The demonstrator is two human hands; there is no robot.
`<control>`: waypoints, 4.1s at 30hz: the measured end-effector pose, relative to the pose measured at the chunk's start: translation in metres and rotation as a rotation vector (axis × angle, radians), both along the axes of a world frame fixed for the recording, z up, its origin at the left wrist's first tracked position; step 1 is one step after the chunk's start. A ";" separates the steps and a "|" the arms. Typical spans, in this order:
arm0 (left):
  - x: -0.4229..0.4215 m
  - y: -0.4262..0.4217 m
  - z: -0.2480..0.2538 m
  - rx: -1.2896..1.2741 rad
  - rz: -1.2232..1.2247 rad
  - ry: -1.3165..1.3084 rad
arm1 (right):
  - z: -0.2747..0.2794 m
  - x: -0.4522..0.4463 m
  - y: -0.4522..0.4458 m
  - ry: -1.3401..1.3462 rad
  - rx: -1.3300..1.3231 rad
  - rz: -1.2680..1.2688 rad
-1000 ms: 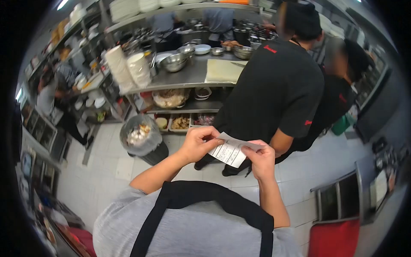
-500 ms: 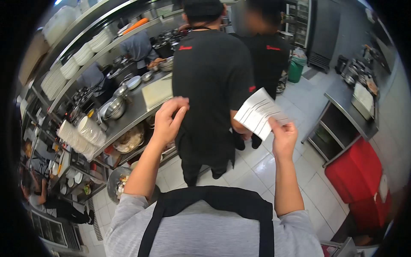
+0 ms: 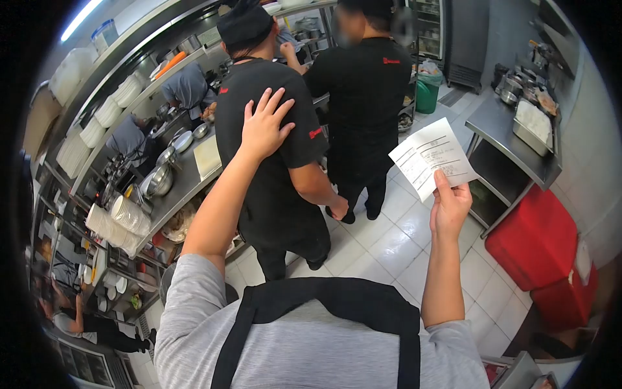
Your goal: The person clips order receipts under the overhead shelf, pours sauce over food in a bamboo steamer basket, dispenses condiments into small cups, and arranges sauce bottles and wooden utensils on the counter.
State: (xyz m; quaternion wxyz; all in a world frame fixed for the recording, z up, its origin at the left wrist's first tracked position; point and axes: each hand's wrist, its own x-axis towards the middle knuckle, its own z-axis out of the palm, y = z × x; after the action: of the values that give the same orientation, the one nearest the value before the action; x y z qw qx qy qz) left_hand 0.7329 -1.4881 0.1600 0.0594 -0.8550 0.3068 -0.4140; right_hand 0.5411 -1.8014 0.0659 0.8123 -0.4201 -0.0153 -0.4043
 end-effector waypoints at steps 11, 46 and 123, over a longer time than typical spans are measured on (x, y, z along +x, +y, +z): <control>-0.014 -0.010 -0.003 0.048 0.060 0.054 | -0.014 0.003 -0.011 -0.021 0.058 0.057; -0.075 0.153 -0.027 -0.177 0.531 -0.161 | 0.112 0.327 0.239 -0.200 0.204 0.817; 0.006 0.246 -0.119 -0.689 1.525 -0.263 | -0.041 0.685 0.570 -0.419 -0.549 0.476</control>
State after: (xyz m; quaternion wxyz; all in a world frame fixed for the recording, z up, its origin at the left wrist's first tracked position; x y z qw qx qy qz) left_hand 0.7392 -1.2421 0.0409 0.0936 -0.7431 -0.5068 -0.4269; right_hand 1.2256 -1.2312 0.0252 0.7203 -0.5142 -0.3842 -0.2629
